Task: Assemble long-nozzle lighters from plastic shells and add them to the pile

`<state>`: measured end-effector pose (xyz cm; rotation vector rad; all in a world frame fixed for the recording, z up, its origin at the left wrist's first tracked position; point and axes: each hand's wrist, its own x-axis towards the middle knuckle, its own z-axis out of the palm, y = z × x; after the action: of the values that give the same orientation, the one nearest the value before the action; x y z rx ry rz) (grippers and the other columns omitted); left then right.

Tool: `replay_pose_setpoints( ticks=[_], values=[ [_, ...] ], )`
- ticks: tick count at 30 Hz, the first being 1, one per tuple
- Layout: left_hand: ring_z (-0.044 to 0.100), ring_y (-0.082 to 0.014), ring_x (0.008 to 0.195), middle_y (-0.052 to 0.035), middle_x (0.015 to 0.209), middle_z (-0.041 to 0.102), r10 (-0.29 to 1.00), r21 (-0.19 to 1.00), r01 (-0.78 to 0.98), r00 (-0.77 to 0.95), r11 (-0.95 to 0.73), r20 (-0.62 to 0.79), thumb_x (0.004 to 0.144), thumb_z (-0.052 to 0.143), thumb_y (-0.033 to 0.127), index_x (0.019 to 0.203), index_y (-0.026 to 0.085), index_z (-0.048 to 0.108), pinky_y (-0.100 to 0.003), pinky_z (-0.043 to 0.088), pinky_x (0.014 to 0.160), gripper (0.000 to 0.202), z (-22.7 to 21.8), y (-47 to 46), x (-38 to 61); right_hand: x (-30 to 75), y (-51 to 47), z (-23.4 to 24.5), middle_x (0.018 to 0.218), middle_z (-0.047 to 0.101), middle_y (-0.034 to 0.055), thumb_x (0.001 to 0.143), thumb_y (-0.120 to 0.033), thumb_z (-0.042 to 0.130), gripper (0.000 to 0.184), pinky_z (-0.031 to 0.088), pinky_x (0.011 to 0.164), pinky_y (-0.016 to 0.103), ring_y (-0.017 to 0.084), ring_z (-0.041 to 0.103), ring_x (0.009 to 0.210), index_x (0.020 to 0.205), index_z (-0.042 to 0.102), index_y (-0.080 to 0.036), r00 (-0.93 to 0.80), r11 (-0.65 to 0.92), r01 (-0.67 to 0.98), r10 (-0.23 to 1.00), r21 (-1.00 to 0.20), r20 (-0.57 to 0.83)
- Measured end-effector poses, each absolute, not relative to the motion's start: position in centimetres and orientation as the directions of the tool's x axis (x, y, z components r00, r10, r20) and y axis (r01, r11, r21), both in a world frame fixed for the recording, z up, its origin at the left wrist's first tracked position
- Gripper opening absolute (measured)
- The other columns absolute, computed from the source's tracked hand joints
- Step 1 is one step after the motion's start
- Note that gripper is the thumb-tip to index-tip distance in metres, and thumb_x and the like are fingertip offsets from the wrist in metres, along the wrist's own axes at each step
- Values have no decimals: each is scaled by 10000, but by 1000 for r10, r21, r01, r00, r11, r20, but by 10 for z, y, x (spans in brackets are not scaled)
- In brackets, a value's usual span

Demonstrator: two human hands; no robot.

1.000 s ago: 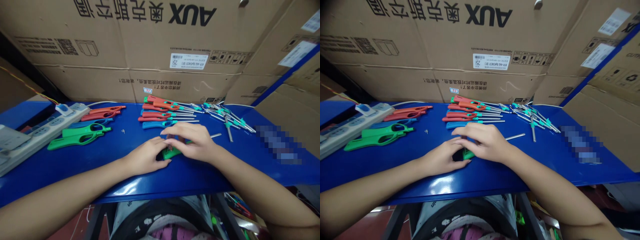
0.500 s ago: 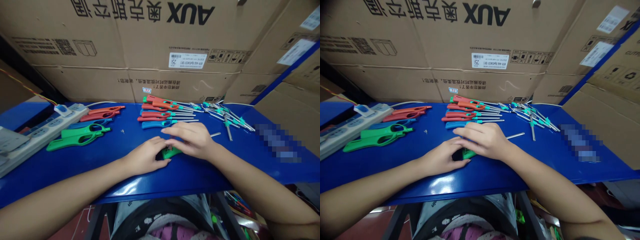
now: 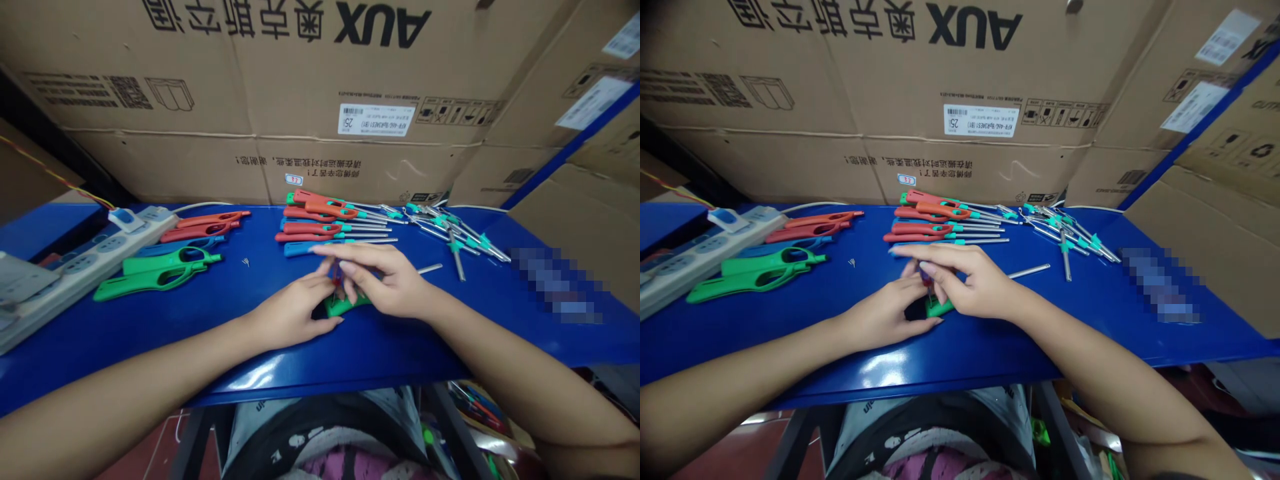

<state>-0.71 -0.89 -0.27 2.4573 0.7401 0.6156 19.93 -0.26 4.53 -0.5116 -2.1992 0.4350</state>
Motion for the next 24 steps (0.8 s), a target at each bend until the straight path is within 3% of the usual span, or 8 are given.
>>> replay_pose_setpoints(
  ticks=[4,6,9,12,17,19,22,24],
  values=[
    [642,-247,1001,-79,1047,671,605,556,396,752,-731,260,879,697,269,1080,184,616,-390,546,886,232,-4,-9,-7,199,0,43,802,744,24,937,-236,653,88,539,652,225,113,664,667,957,719,-181,-484,911,272,407,-309,775],
    [637,-258,1025,-92,1067,667,609,548,407,752,-731,254,884,694,278,1110,177,615,-403,542,901,259,-4,-9,-7,200,0,42,873,755,46,947,-252,638,141,555,705,241,138,699,767,1043,717,-186,-533,925,322,354,-203,768],
    [634,-263,1047,-108,1101,661,615,552,413,749,-724,247,891,684,279,1102,165,623,-420,533,943,248,-4,-9,-7,200,-1,42,1152,735,80,1006,-210,493,314,570,874,292,166,697,1040,1284,638,-197,-607,909,291,416,-297,677],
    [638,-264,1061,-106,1124,662,608,550,401,749,-732,263,883,693,270,1087,169,625,-424,532,957,237,-5,-9,-7,197,-2,44,1107,749,56,1003,-158,478,306,566,880,265,134,705,986,1254,651,-190,-589,866,198,480,-459,650],
    [631,-266,1085,-111,1145,659,605,544,403,752,-736,262,876,707,265,1197,174,591,-416,536,950,353,-5,-9,-7,201,-1,44,846,748,44,931,-213,659,162,551,725,216,123,693,741,1072,717,-158,-565,934,266,351,-238,747],
    [627,-269,1097,-110,1148,657,610,552,401,746,-731,266,872,709,259,1202,173,594,-421,527,972,360,-4,-9,-6,202,-2,44,987,756,81,956,-217,614,242,562,786,246,154,714,875,1180,689,-164,-619,935,288,345,-205,706],
    [629,-269,1080,-102,1085,660,614,557,402,743,-727,265,876,699,254,1100,164,628,-416,529,970,251,-3,-10,-6,200,-4,45,1263,693,101,1000,-137,463,380,548,936,286,166,662,1144,1357,587,-181,-652,889,248,447,-385,613],
    [626,-268,1087,-103,1088,656,608,550,396,745,-735,275,879,695,255,1073,163,628,-412,530,969,225,-4,-10,-6,199,-5,47,1215,717,79,1000,-119,455,372,548,937,265,144,680,1106,1332,606,-187,-641,849,192,488,-492,592]
  ],
)
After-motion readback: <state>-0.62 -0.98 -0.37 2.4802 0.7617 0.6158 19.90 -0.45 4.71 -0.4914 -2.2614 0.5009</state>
